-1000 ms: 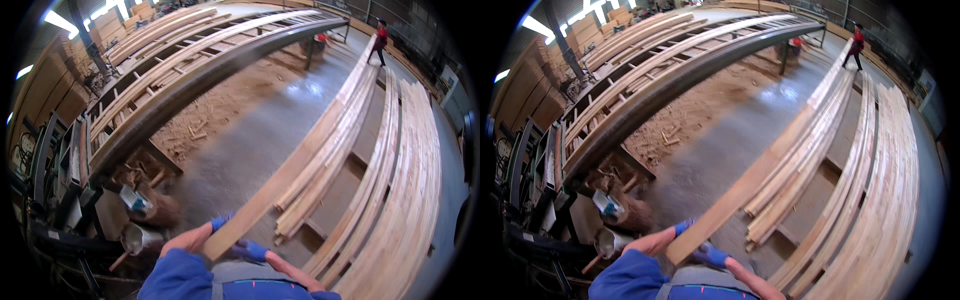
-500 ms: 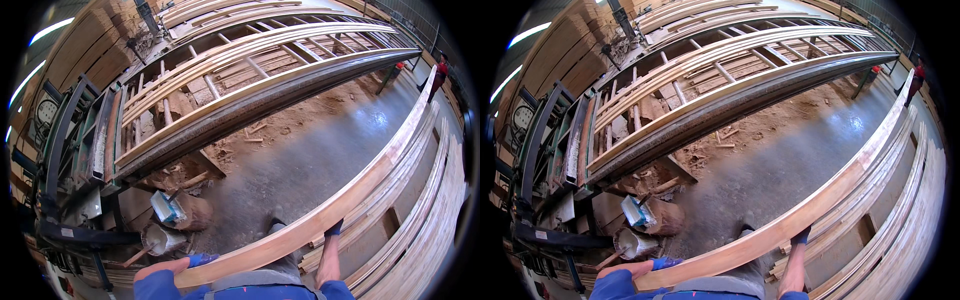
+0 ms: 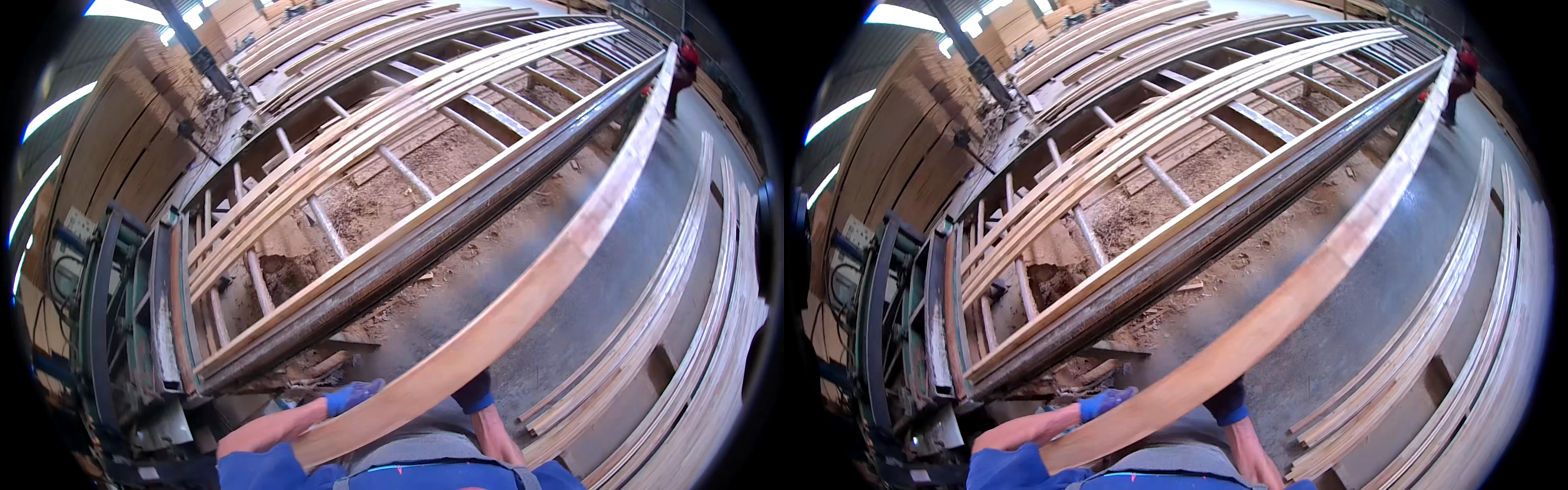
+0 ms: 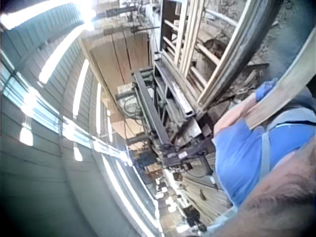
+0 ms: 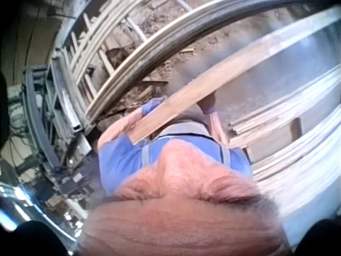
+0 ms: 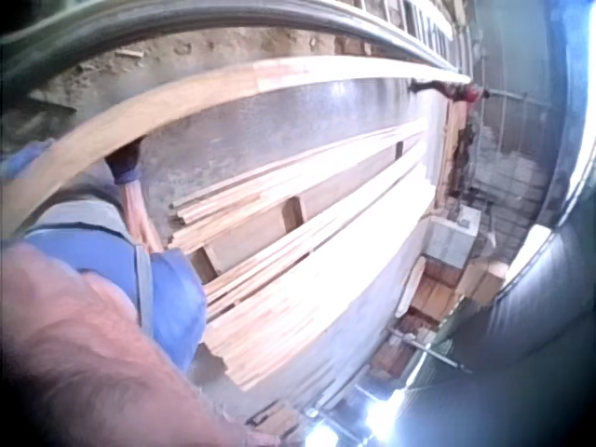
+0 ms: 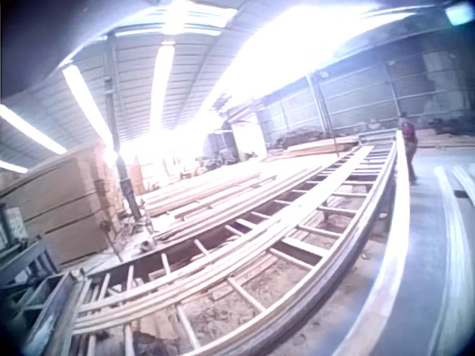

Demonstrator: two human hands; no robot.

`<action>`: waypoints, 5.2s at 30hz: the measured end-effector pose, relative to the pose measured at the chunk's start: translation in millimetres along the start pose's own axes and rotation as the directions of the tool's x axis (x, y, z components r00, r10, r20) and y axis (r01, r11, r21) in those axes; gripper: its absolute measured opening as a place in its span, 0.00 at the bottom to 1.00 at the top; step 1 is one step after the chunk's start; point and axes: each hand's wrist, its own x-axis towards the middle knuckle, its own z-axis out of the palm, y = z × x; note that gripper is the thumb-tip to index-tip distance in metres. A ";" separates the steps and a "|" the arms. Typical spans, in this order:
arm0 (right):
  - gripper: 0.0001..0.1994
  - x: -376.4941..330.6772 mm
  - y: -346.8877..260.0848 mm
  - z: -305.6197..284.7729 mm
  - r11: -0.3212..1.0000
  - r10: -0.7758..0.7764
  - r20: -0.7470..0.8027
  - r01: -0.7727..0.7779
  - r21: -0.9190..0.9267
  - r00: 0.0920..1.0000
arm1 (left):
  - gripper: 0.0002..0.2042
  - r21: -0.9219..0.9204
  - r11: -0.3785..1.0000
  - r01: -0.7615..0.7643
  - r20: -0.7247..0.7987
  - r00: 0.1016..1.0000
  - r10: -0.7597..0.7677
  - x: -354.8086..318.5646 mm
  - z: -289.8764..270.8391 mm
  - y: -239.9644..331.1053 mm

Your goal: The person arranges long wooden planks on a metal rack and applies a white adhesive to their edges using a trowel. They then stack the planks together and later move a large assembled wooden panel across the workshop floor.

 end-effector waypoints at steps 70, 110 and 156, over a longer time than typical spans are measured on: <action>0.23 583.7 72.4 159.8 -0.631 0.720 -0.024 0.639 -0.440 0.694 | 0.14 0.468 0.884 0.026 -0.881 -0.071 0.468 -47.1 -245.0 105.4; 0.24 553.9 359.3 135.8 -0.435 0.838 -0.468 0.174 -0.884 -0.282 | 0.29 -0.126 0.963 0.240 -0.988 -0.118 -0.100 -240.5 -369.6 -333.8; 0.42 577.6 260.4 152.4 -0.607 0.778 -0.588 -0.024 -0.794 -0.223 | 0.26 0.425 0.811 0.401 -0.863 -0.089 0.497 -114.2 -366.6 -114.8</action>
